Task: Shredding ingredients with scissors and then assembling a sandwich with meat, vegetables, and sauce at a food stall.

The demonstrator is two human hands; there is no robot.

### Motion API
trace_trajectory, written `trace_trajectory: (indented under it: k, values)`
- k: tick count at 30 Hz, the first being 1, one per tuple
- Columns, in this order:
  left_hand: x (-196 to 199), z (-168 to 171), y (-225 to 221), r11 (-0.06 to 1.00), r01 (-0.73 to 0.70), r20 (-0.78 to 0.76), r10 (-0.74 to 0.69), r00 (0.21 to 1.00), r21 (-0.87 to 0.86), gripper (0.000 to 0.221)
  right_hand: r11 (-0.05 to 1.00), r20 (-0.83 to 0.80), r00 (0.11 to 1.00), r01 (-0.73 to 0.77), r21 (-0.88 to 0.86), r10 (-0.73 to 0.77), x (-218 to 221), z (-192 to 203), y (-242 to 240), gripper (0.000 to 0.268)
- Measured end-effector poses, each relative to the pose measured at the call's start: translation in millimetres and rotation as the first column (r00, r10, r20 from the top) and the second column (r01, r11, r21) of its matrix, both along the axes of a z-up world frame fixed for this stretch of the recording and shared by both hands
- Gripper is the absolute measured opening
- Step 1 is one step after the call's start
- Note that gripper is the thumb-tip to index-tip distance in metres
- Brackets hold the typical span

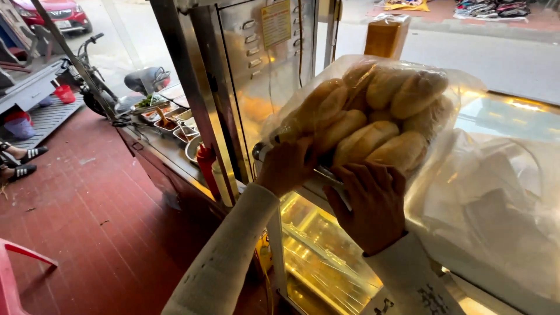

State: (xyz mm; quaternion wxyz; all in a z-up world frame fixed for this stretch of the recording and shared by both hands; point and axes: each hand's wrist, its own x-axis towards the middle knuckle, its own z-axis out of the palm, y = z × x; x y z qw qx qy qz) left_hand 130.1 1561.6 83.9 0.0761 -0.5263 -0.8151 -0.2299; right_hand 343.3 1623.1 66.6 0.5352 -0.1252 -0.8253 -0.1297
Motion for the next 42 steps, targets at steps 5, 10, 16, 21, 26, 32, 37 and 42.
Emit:
trace_trajectory:
  k: [5, 10, 16, 21, 26, 32, 37, 42]
  values:
    - [-1, 21, -8, 0.995, 0.093, 0.013, -0.093, 0.996, 0.027, 0.039, 0.999, -0.086, 0.995, -0.046, -0.017, 0.044, 6, 9, -4, 0.037]
    - [5, 82, 4, 0.927, 0.178, 0.087, -0.218, 0.972, 0.331, 0.036, 0.991, -0.116, 0.989, 0.104, 0.086, -0.093, -13, 12, 5, 0.057]
    - [64, 93, -49, 0.501, 0.426, -0.052, -0.601, 0.798, 0.753, 0.032, 0.990, -0.149, 0.980, 0.122, -0.074, -0.132, -5, 32, 28, 0.015]
    - [68, 10, -63, 0.924, 0.219, -0.032, -0.220, 0.975, 0.312, 0.019, 0.987, -0.248, 0.963, 0.067, -0.149, -0.103, 0, 20, 28, 0.021]
    - [40, 15, -39, 0.980, -0.023, -0.090, 0.042, 0.995, 0.199, 0.059, 0.974, -0.329, 0.944, -0.042, -0.224, -0.035, 3, 21, 33, 0.020]
    - [10, -5, 1, 0.894, 0.195, -0.337, -0.053, 0.940, 0.403, 0.072, 0.967, -0.381, 0.924, -0.096, -0.234, -0.001, 4, 32, 33, 0.012]
    - [-2, 3, 50, 0.775, 0.113, -0.356, 0.151, 0.922, 0.621, 0.064, 0.971, -0.277, 0.959, -0.117, -0.208, 0.056, -2, 27, 19, 0.030]
    - [6, 4, 72, 0.762, 0.057, -0.372, 0.249, 0.894, 0.645, 0.075, 0.988, -0.264, 0.963, -0.086, -0.132, 0.049, -4, 33, 15, 0.059]
